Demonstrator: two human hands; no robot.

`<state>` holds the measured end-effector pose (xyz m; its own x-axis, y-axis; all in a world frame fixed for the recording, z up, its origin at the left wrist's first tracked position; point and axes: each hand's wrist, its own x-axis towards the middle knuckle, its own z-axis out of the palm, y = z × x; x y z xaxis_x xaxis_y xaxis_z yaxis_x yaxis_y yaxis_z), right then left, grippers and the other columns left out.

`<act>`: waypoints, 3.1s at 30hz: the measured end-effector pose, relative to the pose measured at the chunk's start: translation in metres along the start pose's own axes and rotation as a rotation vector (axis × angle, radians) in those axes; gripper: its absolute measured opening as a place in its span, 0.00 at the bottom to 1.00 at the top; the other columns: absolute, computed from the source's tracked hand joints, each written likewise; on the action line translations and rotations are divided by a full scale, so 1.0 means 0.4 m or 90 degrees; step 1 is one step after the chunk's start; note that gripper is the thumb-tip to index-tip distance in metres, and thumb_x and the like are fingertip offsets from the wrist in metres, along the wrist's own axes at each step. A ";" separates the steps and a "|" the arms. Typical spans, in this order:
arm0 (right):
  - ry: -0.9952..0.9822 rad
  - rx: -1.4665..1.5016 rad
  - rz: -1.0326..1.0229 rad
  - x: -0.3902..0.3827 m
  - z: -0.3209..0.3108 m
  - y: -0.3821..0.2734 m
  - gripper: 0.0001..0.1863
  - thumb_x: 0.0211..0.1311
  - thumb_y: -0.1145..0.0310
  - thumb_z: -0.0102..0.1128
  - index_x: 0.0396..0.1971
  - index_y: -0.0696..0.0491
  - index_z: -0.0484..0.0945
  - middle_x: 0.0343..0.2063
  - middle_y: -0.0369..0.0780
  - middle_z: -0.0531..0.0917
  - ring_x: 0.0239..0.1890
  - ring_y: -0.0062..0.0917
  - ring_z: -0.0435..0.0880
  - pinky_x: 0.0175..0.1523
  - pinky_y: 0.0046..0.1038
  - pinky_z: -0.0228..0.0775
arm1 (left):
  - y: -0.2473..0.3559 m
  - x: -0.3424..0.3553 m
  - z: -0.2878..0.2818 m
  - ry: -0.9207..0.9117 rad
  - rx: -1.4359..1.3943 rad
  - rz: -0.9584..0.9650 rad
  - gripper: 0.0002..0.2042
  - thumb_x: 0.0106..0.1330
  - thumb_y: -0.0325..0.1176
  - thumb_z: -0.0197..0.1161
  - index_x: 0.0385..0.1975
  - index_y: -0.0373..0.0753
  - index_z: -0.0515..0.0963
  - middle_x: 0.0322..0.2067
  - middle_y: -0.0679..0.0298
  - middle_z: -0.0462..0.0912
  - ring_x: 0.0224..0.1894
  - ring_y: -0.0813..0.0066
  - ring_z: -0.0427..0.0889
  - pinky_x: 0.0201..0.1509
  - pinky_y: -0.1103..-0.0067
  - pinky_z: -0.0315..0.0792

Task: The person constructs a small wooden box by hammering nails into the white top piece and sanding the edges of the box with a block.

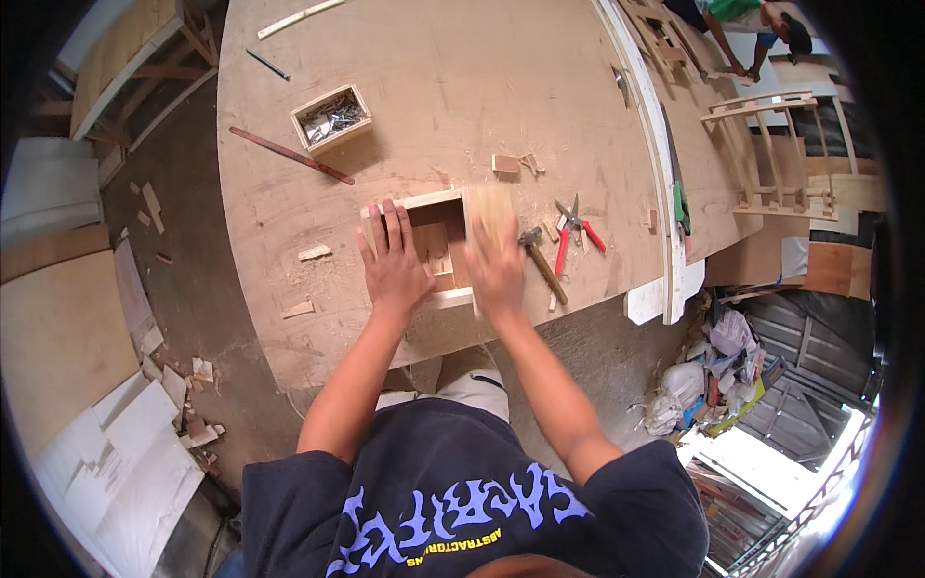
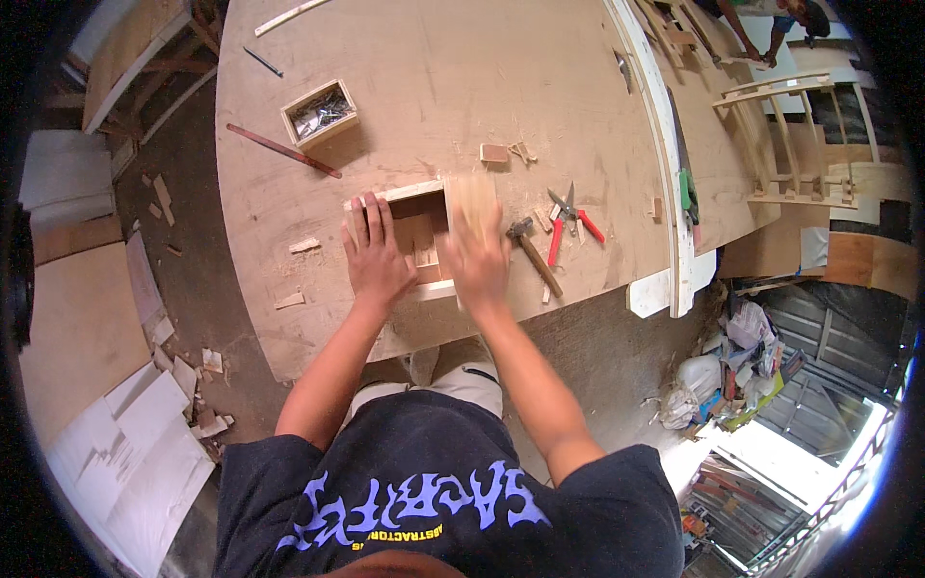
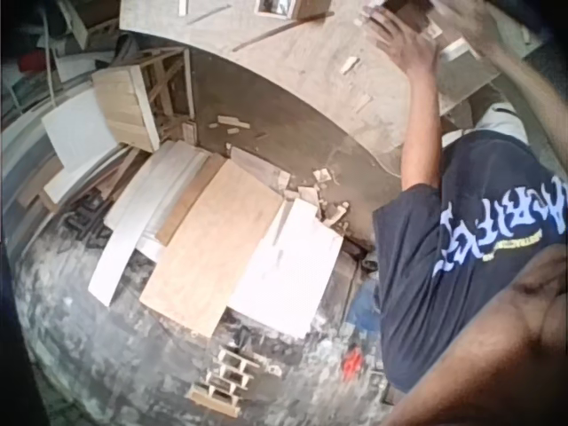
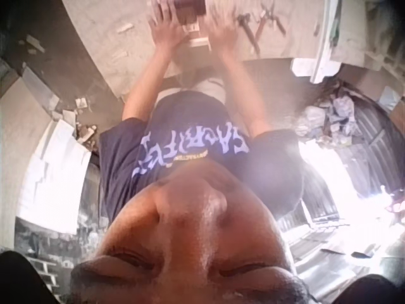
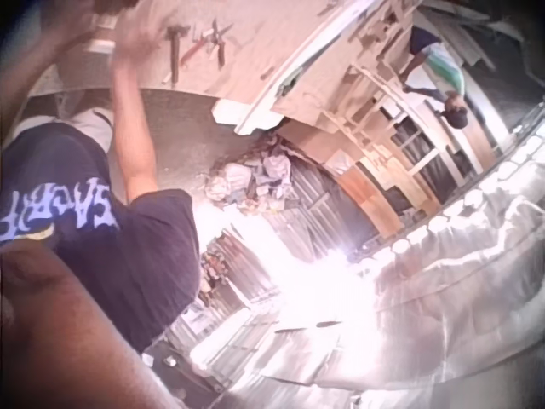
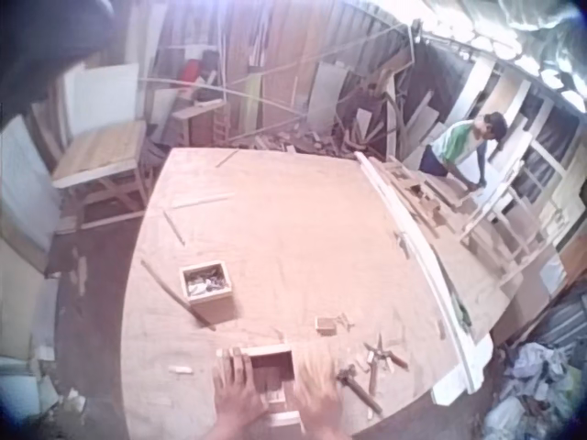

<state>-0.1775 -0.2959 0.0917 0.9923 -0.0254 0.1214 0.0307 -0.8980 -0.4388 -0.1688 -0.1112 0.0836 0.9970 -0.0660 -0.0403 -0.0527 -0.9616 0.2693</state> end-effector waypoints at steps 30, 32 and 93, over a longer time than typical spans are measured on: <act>-0.009 -0.066 0.003 -0.020 -0.013 -0.031 0.26 0.74 0.51 0.60 0.70 0.36 0.80 0.72 0.68 0.65 0.72 0.55 0.74 0.71 0.53 0.67 | 0.003 -0.012 0.029 0.048 -0.044 0.011 0.51 0.55 0.40 0.63 0.82 0.32 0.49 0.83 0.51 0.48 0.86 0.51 0.42 0.85 0.48 0.40; -0.018 -0.050 0.026 0.121 -0.006 -0.050 0.26 0.74 0.51 0.60 0.70 0.36 0.81 0.72 0.69 0.65 0.71 0.55 0.75 0.69 0.51 0.69 | 0.007 -0.009 0.024 0.032 -0.043 0.012 0.51 0.55 0.39 0.63 0.82 0.32 0.49 0.83 0.51 0.47 0.86 0.51 0.42 0.85 0.48 0.39; -0.017 -0.033 -0.007 -0.077 -0.017 0.006 0.29 0.73 0.50 0.62 0.72 0.34 0.78 0.76 0.63 0.63 0.73 0.57 0.71 0.73 0.52 0.64 | 0.005 -0.005 0.029 0.036 0.013 0.002 0.55 0.53 0.44 0.66 0.82 0.31 0.50 0.84 0.51 0.46 0.86 0.50 0.42 0.85 0.48 0.40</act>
<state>-0.2088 -0.3002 0.0931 0.9948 -0.0037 0.1021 0.0367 -0.9200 -0.3903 -0.1715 -0.1159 0.0731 0.9984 -0.0545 0.0145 -0.0564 -0.9668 0.2491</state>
